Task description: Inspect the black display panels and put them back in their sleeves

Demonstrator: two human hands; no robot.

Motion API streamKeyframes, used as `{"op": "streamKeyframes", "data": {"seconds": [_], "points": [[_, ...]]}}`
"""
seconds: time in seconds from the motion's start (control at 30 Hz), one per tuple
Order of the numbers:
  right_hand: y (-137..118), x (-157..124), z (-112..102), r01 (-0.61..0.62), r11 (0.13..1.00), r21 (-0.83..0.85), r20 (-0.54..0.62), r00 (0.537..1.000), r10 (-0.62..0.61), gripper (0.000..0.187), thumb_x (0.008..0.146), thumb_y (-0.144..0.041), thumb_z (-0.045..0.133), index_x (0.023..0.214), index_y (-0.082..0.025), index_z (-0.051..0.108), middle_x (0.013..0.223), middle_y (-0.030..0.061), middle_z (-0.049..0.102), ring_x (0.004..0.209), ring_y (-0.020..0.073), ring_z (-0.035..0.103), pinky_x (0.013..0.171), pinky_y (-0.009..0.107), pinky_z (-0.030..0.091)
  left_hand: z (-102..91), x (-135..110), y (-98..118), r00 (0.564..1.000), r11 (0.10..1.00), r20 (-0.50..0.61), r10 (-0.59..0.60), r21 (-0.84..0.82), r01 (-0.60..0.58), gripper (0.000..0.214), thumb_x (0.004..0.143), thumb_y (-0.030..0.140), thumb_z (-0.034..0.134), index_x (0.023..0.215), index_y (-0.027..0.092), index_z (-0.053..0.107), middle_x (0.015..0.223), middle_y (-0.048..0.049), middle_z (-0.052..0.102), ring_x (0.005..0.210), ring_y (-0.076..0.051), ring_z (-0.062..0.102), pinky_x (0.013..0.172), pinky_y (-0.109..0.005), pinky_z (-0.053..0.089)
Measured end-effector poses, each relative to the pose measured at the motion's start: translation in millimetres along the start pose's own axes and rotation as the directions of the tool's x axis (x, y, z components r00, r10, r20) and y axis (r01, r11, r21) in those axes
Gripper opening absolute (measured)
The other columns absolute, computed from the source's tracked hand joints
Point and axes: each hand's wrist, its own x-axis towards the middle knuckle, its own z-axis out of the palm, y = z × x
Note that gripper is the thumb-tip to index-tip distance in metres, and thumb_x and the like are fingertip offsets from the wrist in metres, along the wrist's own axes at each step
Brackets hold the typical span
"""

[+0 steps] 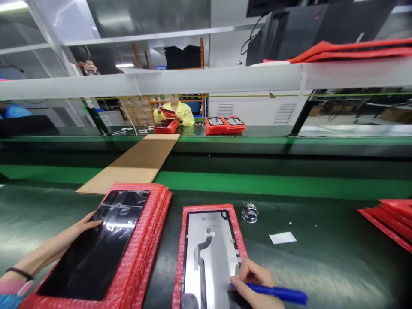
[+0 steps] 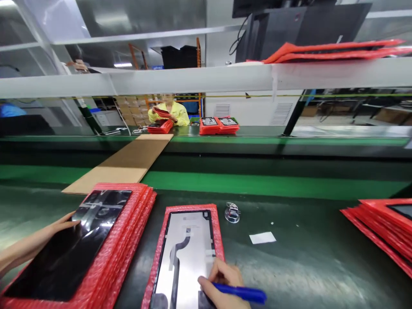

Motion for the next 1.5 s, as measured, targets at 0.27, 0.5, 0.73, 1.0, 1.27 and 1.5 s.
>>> {"op": "streamKeyframes", "data": {"seconds": [0.27,0.5,0.73,1.0,1.27,1.5], "points": [[-10,-7,0,0.059,0.941,-0.334,0.051,0.998,-0.044,0.032,0.081,-0.028,0.049,0.056,-0.022,0.030,0.054,-0.0037,0.046,0.057,0.0146,0.049,0.064,0.025,0.039,25.8,-6,23,0.961,0.970,-0.171,0.218,0.144,-0.195,0.074,0.074,0.028,0.054,0.141,0.011,0.026,0.155,-0.0166,0.024,0.141,-0.035,0.021,0.112,-0.050,0.016],[-22,-6,-1,0.061,0.976,-0.208,0.048,0.997,-0.052,0.036,0.076,-0.026,0.055,0.052,-0.022,0.028,0.050,-0.0052,0.037,0.050,0.0130,0.041,0.059,0.025,0.035,109.9,-100,49,0.915,0.929,0.365,0.173,-0.370,-0.027,0.050,0.057,0.040,0.078,0.101,0.023,0.061,0.107,-0.0110,0.065,0.104,-0.031,0.059,0.089,-0.036,0.047],[-6,3,4,-0.021,1.000,0.020,-0.053,0.998,0.022,0.047,0.077,-0.049,0.056,0.049,-0.023,0.029,0.044,-0.0056,0.035,0.045,0.0117,0.035,0.049,0.026,0.028,153.3,-118,39,0.711,0.733,0.685,-0.157,-0.401,0.549,0.039,0.054,0.016,0.072,0.092,0.019,0.062,0.095,-0.0059,0.064,0.085,-0.021,0.062,0.077,-0.035,0.050],[-18,7,0,-0.110,0.920,0.377,0.030,0.994,0.107,0.054,0.073,-0.072,0.056,0.062,-0.023,0.037,0.049,-0.0095,0.032,0.044,0.0072,0.024,0.045,0.022,0.021,159.1,-118,65,0.650,0.757,0.754,-0.099,-0.367,0.541,0.028,0.071,0.025,0.070,0.094,0.020,0.056,0.075,-0.0009,0.067,0.064,-0.015,0.063,0.063,-0.027,0.046],[-40,11,-10,-0.152,0.865,0.478,0.132,0.986,0.100,0.047,0.069,-0.062,0.069,0.063,-0.020,0.049,0.043,-0.0101,0.037,0.039,0.0055,0.025,0.040,0.020,0.018,199.0,-127,94,0.762,0.771,0.641,0.093,-0.530,0.352,0.043,0.061,0.007,0.067,0.103,0.016,0.060,0.093,-0.0075,0.074,0.089,-0.027,0.069,0.081,-0.035,0.049],[-70,21,-67,0.025,0.852,0.523,-0.069,0.998,0.013,0.042,0.089,-0.056,0.049,0.099,-0.017,0.062,0.059,0.0012,0.066,0.049,0.0121,0.055,0.047,0.022,0.041,173.7,-117,122,0.895,0.785,0.430,0.116,-0.592,0.183,0.049,0.071,0.023,0.073,0.116,0.025,0.054,0.125,-0.0046,0.064,0.120,-0.025,0.055,0.095,-0.030,0.044]]}}
